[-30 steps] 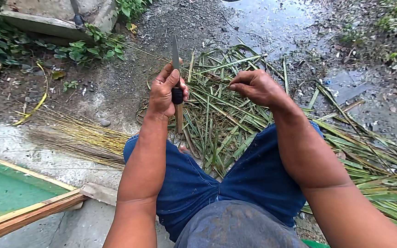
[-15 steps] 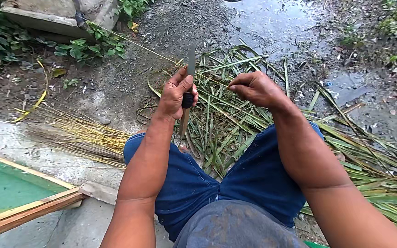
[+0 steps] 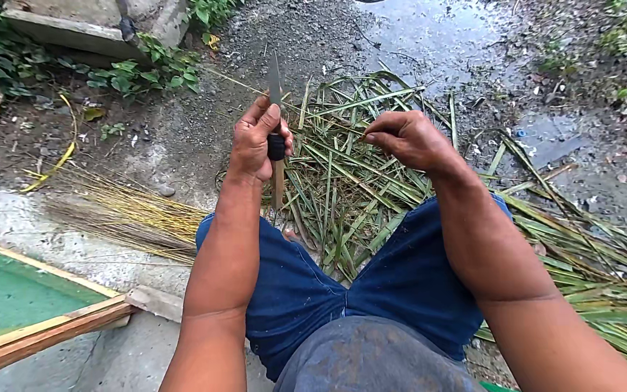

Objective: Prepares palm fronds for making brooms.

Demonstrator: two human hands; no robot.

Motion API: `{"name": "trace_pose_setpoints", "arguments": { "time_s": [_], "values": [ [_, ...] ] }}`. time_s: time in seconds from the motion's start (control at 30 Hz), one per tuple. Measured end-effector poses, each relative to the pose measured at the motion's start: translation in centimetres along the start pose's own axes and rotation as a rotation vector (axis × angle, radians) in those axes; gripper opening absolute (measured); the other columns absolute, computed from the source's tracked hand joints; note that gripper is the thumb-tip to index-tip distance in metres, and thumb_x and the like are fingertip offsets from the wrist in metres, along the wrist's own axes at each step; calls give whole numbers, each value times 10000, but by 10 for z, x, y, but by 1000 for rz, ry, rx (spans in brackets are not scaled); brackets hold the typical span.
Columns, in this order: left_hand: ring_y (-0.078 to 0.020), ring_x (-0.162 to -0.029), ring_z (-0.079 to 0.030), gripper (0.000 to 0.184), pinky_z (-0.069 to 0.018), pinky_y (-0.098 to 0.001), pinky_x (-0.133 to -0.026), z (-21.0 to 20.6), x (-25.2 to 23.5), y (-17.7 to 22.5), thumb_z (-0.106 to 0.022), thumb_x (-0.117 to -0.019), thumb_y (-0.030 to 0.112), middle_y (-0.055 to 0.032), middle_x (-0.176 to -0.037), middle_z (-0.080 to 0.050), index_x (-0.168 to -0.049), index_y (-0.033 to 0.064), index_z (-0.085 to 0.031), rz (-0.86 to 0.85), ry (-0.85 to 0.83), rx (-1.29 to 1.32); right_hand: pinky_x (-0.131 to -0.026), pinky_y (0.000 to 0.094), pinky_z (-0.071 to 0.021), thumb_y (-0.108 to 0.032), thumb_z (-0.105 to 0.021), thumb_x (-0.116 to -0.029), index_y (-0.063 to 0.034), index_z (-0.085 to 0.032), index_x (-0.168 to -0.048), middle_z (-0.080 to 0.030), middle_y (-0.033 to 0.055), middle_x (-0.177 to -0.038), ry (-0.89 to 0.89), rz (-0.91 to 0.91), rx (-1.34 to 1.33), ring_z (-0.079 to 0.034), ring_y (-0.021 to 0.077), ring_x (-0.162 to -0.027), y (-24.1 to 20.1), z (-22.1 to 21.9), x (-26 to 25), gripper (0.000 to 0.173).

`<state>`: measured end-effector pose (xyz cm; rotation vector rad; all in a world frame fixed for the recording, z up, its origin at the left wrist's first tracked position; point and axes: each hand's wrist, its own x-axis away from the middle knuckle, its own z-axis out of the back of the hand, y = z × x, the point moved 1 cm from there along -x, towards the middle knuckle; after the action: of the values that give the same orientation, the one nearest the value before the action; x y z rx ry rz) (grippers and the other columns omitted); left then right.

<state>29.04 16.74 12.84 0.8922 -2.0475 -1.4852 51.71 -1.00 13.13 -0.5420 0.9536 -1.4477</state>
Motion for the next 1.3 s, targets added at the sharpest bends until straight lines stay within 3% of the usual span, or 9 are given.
{"name": "trace_pose_setpoints", "arguments": {
  "time_s": [0.47,0.9,1.2,1.3],
  "values": [
    [-102,-543,-619,348,-568,-249,-496,-9,3,-3,-429,-1082,138,22,-682,-594,-1425,120,-487,43,-41,-15,-635,211,-492,-151,-578,-1030,-79,-743,-1037,-685,-15,-871,-18,-31,33,-556,0,-652,-2,0,-1,181],
    [-109,-542,-619,307,-561,-257,-492,25,-2,22,-398,-1103,178,26,-665,-592,-1384,146,-517,-95,95,7,-638,205,-506,-150,-578,-1025,-76,-742,-1034,-680,-13,-903,-29,-5,28,-573,2,-677,0,10,3,180],
    [-109,-530,-611,321,-562,-263,-492,52,1,41,-341,-1114,199,33,-646,-584,-1388,169,-504,-208,165,17,-597,197,-469,-160,-561,-1017,-74,-734,-1022,-656,-36,-838,-27,13,35,-525,-16,-630,9,29,13,193],
    [-113,-527,-613,321,-563,-272,-484,56,2,43,-375,-1110,183,34,-639,-582,-1403,165,-505,-224,189,31,-587,186,-470,-175,-565,-1011,-87,-743,-1012,-665,-45,-857,-35,22,31,-533,-24,-634,11,35,17,198]
  ]
}}
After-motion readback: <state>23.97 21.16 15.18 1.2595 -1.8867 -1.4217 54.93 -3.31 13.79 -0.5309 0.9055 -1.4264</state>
